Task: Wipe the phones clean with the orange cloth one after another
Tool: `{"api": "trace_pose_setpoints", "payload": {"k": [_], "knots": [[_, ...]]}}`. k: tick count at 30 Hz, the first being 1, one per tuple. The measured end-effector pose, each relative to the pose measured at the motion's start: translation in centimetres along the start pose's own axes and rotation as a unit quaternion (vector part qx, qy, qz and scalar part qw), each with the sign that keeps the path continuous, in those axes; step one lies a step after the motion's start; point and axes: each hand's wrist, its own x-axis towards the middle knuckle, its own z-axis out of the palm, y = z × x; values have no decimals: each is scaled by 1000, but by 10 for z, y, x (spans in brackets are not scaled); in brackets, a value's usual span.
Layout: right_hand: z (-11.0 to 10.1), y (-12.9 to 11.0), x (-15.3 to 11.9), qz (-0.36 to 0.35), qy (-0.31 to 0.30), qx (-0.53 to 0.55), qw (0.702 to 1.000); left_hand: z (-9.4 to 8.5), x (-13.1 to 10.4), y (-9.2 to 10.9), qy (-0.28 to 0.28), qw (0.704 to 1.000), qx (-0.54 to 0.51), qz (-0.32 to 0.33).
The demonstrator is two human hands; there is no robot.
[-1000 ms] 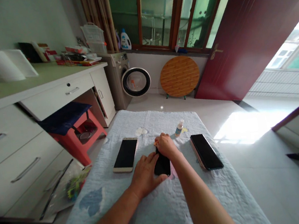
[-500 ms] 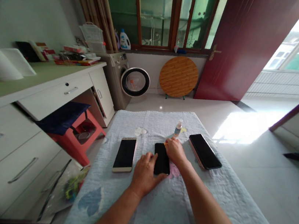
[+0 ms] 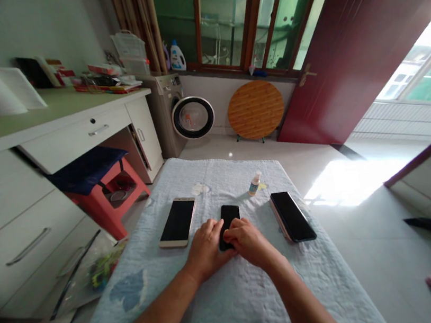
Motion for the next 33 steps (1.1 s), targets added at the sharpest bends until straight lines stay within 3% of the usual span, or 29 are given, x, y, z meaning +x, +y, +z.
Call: {"api": "trace_pose_setpoints", "payload": {"k": [5, 13, 20, 26, 33], "knots": [[2, 6, 2, 9, 6, 6, 1000, -2, 0, 0, -6, 1000, -1, -1], [4, 27, 36, 39, 74, -27, 996, -8, -1, 0, -9, 1000, -9, 18], [3, 38, 48, 152, 153, -62, 975, -8, 1, -1, -28, 999, -7, 17], [2, 36, 27, 122, 104, -33, 986, -7, 1, -4, -37, 999, -17, 13], [-10, 24, -4, 102, 24, 72, 992, -7, 2, -5, -39, 999, -22, 11]]}}
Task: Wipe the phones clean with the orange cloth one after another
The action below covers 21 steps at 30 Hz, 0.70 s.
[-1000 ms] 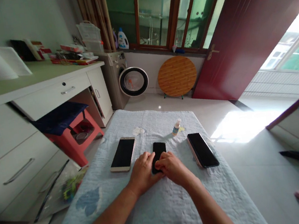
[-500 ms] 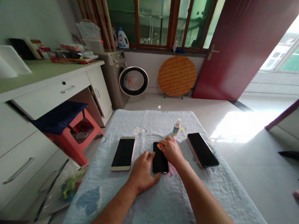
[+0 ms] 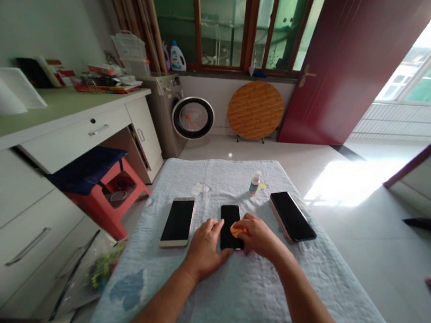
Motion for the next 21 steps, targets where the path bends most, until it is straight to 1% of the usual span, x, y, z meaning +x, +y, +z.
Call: {"api": "trace_pose_setpoints", "payload": {"k": [3, 6, 9, 12, 14, 17, 21], "knots": [[4, -1, -4, -1, 18, 28, 999, -1, 0, 0, -1, 1000, 1, 2], [13, 3, 1, 11, 74, 26, 997, -1, 1, 0, -4, 1000, 1, 7], [20, 10, 11, 33, 137, -13, 990, -1, 1, -2, -4, 1000, -1, 13], [21, 17, 24, 59, 170, -71, 981, -1, 2, -3, -4, 1000, -1, 17], [18, 20, 34, 78, 168, -115, 976, -2, 2, -2, -5, 1000, 0, 16], [11, 22, 51, 91, 129, -166, 973, -4, 1, -2, -11, 1000, 2, 16], [1, 21, 75, 79, 77, -182, 977, -6, 1, -1, -22, 1000, 7, 9]]}}
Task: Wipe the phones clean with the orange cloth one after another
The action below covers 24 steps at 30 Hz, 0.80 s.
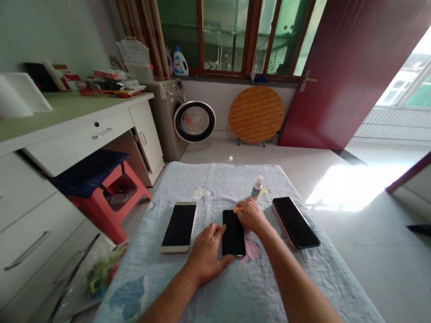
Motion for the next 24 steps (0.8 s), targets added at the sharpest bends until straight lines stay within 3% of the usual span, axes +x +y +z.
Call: {"api": "trace_pose_setpoints", "payload": {"k": [6, 13, 24], "knots": [[-4, -20, 23, -26, -55, -9, 998, 2, 1, 0, -1, 1000, 14, -11], [3, -45, 28, -51, -75, 3, 996, 3, -1, 1, 9, 1000, 26, -1], [-5, -7, 8, 4, -28, 2, 1000, 2, -3, 6, 18, 999, 33, -15]]}}
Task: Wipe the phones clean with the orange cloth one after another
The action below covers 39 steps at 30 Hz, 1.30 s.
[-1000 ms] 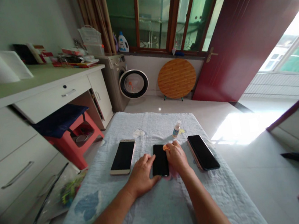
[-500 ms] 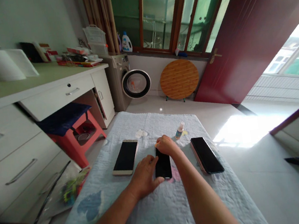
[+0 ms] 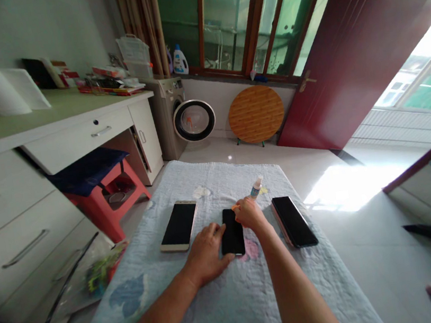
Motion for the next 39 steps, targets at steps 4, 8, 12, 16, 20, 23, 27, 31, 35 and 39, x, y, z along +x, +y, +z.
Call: {"api": "trace_pose_setpoints", "payload": {"k": [4, 8, 12, 16, 20, 23, 27, 31, 35, 39], "knots": [[3, 6, -13, 36, 23, 16, 999, -2, 0, 1, -9, 1000, -7, -2], [8, 8, -30, 59, 51, 27, 997, -3, 1, 1, -16, 1000, -14, -3], [11, 4, -53, 67, 62, 35, 995, 0, 1, -2, -14, 1000, -17, 5], [12, -1, -78, 63, 64, 66, 994, 1, 1, -3, -2, 1000, -19, 14], [13, -3, -102, 59, 55, 114, 990, 1, 1, -1, -6, 1000, -18, 0], [13, -5, -119, 55, 51, 132, 988, 2, 1, -1, -6, 1000, -16, -4], [7, -9, -141, 40, 26, 137, 989, 4, 1, -2, 5, 1000, -11, 2], [-6, -16, -150, 5, -38, 159, 987, 6, 1, -3, 17, 1000, -9, 12], [-10, -18, -133, -4, 34, 158, 987, 5, 0, -2, 13, 1000, -11, 8], [4, -15, -101, -14, 72, 114, 991, 2, 0, -2, 1, 1000, -15, 9]]}}
